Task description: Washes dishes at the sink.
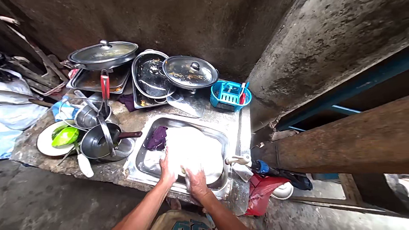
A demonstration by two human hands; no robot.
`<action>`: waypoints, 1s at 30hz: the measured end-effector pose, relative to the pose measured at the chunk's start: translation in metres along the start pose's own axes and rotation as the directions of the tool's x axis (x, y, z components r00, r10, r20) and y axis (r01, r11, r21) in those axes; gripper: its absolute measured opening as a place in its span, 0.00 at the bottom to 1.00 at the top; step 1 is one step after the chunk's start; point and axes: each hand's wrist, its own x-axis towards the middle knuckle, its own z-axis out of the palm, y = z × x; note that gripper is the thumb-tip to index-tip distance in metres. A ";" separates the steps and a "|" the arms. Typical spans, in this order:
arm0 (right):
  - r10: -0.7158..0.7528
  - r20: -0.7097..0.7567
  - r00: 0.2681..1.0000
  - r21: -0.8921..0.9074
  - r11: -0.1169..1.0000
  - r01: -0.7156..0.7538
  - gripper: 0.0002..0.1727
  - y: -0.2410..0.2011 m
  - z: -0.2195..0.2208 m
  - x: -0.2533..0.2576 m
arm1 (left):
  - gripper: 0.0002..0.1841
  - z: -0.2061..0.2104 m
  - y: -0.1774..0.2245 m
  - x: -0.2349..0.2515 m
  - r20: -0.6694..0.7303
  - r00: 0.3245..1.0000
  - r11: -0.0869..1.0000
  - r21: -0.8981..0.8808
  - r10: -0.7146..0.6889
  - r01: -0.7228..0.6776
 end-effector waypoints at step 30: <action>0.713 0.058 0.698 -0.623 0.572 -0.533 0.23 0.081 -0.151 -0.023 | 0.34 -0.014 -0.041 0.085 0.164 0.986 0.390 0.908 0.001 -0.152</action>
